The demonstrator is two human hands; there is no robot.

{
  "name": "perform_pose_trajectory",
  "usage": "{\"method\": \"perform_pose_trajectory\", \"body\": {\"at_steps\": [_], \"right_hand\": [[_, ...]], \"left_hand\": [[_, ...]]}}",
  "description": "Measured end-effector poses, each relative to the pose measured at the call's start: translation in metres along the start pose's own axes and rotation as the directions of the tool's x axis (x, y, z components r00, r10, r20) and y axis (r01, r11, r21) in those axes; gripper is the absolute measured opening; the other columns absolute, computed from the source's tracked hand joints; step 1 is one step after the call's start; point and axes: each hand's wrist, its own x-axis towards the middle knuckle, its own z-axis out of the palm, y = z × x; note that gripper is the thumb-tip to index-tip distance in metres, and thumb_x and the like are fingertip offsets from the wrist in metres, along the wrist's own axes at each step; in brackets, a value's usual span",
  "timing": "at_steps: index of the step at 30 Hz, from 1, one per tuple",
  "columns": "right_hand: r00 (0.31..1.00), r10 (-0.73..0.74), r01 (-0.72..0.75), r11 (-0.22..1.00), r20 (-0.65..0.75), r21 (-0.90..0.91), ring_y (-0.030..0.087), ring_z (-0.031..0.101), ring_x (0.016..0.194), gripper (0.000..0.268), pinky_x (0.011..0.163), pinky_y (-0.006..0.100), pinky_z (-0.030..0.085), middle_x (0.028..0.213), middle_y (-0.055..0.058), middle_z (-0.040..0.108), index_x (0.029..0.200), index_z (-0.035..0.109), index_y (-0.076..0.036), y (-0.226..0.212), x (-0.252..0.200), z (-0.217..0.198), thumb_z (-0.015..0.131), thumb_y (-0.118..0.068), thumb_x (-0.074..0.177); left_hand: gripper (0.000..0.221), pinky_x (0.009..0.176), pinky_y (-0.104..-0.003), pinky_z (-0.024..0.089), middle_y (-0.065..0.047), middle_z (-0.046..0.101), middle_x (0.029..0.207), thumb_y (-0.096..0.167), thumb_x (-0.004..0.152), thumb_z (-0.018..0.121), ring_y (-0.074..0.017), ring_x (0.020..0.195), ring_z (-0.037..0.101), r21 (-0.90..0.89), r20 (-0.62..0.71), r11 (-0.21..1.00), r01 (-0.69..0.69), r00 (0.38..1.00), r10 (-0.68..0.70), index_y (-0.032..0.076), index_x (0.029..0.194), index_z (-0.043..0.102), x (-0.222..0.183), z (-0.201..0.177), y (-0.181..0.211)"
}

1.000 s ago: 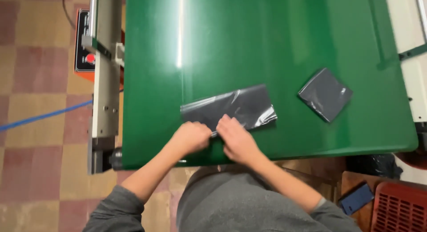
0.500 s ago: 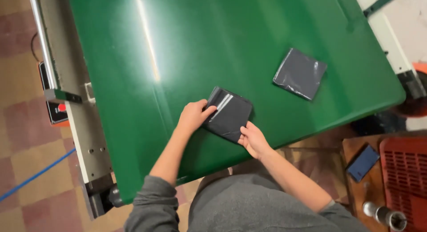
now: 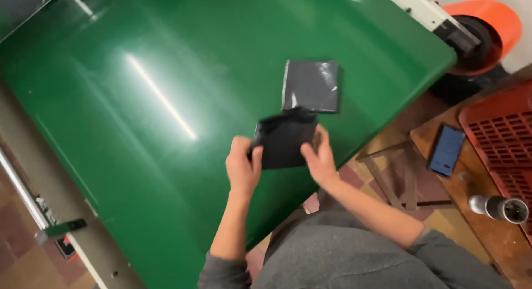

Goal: Folding black plastic bags produced by a machine and stacking them in a red crate.

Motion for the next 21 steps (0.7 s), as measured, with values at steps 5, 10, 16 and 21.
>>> {"method": "perform_pose_trajectory", "body": {"at_steps": [5,10,16,21], "right_hand": [[0.969,-0.199,0.18,0.975,-0.146,-0.132,0.025,0.063,0.124,0.063,0.108,0.036,0.049,0.136,0.015,0.062,0.155,0.032,-0.002,-0.076,0.104,-0.036,0.066,-0.022,0.105],[0.964,-0.183,0.019,0.774,-0.195,-0.633,0.038,0.066,0.091,0.068,0.083,0.047,0.053,0.099,0.018,0.071,0.15,0.044,-0.004,-0.042,0.172,-0.063,0.074,-0.023,0.092],[0.971,-0.241,0.133,0.516,0.006,-0.846,0.034,0.061,0.084,0.071,0.081,0.047,0.048,0.092,0.016,0.065,0.147,0.046,0.0,-0.007,0.184,-0.069,0.075,-0.025,0.087],[0.939,-0.334,0.231,0.45,0.078,-0.863,0.032,0.06,0.086,0.071,0.079,0.046,0.046,0.093,0.012,0.067,0.147,0.047,0.006,-0.012,0.184,-0.067,0.073,-0.021,0.086]], "left_hand": [[0.019,0.067,-0.041,0.052,-0.016,0.062,0.085,0.022,0.102,0.063,-0.0362,0.071,0.063,-0.038,-0.048,0.979,0.203,0.978,-0.204,0.004,0.1,0.059,0.093,0.106,0.008],[0.028,0.068,-0.047,0.053,-0.016,0.071,0.092,0.035,0.104,0.056,-0.0396,0.079,0.068,0.209,0.026,0.9,0.382,0.918,-0.396,0.007,0.102,0.06,0.131,0.187,-0.026],[0.032,0.063,-0.053,0.052,-0.017,0.066,0.098,0.036,0.104,0.055,-0.0431,0.078,0.066,0.576,0.045,0.784,0.232,0.948,-0.314,0.005,0.098,0.053,0.11,0.222,-0.067],[0.029,0.072,-0.051,0.054,-0.015,0.066,0.103,0.035,0.102,0.059,-0.0402,0.095,0.064,0.637,0.023,0.75,0.177,0.968,-0.248,0.007,0.098,0.056,0.114,0.215,-0.059]]}}
